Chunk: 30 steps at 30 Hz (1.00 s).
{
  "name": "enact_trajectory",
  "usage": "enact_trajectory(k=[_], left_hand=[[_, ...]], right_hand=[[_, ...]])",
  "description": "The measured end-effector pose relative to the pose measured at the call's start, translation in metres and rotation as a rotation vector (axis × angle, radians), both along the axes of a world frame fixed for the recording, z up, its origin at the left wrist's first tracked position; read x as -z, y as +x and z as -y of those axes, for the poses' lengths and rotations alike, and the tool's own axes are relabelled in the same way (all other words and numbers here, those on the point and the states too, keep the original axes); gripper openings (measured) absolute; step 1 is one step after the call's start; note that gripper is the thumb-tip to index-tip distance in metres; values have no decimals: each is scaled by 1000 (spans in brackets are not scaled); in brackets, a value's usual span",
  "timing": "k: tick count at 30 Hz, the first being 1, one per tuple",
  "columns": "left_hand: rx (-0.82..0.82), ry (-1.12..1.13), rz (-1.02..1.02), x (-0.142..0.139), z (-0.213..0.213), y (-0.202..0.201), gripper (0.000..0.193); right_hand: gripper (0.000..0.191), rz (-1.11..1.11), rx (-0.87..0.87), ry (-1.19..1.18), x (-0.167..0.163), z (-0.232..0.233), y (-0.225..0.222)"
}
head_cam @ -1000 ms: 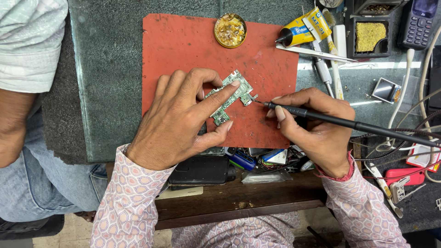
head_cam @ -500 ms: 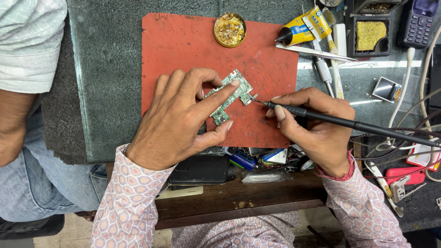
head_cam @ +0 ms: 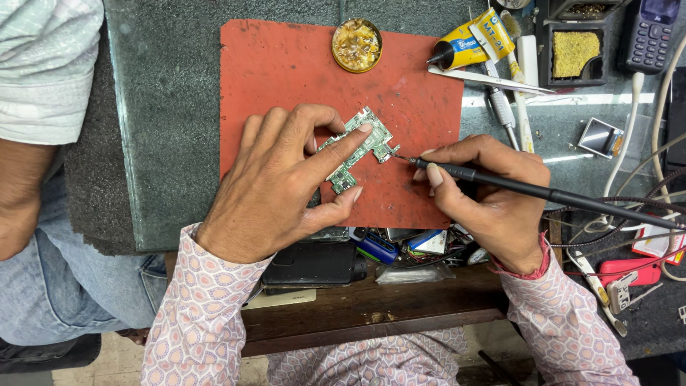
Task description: The person solders a green phone motherboard held on a red mat, steadying the board with one hand while applying a soldering iron and solder to its connectors. They reposition the board and continue soldering different points along its edge throughout the clip.
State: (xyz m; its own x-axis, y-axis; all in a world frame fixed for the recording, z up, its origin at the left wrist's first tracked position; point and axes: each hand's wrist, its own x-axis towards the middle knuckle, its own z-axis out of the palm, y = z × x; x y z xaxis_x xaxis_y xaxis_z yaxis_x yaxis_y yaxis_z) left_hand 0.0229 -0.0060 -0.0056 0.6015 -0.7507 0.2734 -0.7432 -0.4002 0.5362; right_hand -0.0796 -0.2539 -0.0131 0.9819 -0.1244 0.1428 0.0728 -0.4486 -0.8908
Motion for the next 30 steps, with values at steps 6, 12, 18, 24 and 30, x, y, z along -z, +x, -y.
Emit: enact_trajectory(k=[6,12,18,24,30], left_hand=[[1,-2,7,-1,-1,1,61],[2,-2,7,0,0,0,61],[4,0,11,0,-1,1,62],[1,0,17,1,-1,0,62],[0,4,13,1,-1,0,61]], right_hand=[[13,-6,4,25,1,-1,1],[13,-7,6,3,-1,0,0],[13,1,0,13,0,-1,1],[13,-11,-2,46,0,-1,0],[13,-5,-2,43,0,0,0]])
